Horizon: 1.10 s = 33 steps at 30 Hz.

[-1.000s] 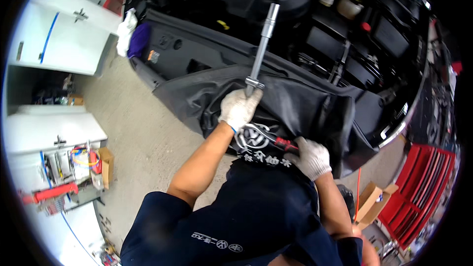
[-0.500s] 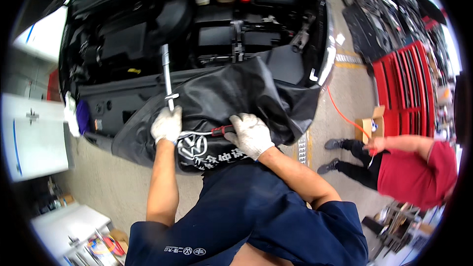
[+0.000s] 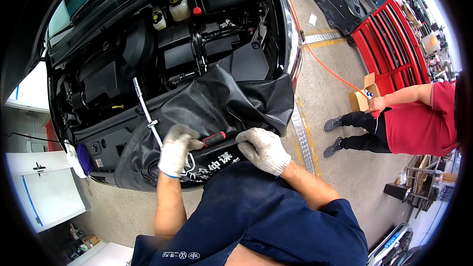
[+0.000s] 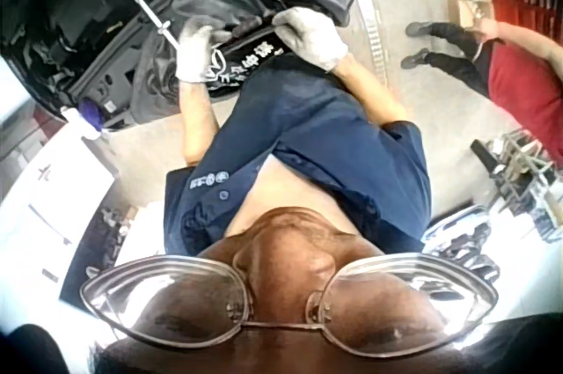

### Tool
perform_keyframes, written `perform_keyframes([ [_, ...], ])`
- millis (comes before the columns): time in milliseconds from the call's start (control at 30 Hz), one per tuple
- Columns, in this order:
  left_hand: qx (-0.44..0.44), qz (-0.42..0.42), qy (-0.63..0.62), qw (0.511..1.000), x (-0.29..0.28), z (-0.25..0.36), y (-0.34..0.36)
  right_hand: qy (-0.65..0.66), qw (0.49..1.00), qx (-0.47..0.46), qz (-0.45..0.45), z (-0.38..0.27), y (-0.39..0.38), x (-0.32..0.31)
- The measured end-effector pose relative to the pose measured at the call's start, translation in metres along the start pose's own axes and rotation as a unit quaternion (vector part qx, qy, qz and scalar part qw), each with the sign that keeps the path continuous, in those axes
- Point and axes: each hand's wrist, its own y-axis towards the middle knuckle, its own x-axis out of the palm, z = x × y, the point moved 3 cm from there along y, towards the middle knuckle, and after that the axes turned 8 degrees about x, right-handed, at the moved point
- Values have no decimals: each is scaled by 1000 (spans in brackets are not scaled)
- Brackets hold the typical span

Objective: The person unscrews and removes components from the engine bay by hand, cleans them on a workbench with a cloth, and then reinstalls them into the vehicle.

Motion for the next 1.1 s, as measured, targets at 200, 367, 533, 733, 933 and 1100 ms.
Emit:
perform_keyframes([
  [200,-90,-143,-31,985,75,-2,-13,26,998,-53,24,-16,1,6],
  [367,-51,-174,-57,982,80,-4,-22,-33,994,-103,2,-24,2,14],
  [533,-80,-183,-105,974,71,-13,-25,-38,995,-91,-11,-20,7,24],
  [733,-64,-165,-177,968,67,-11,-31,-34,991,-125,-14,-21,12,27],
  [933,-88,-135,-180,970,65,3,-31,47,994,-96,26,-26,13,22],
  [1100,-160,-120,-255,946,67,6,-32,-10,990,-123,73,-36,12,14],
])
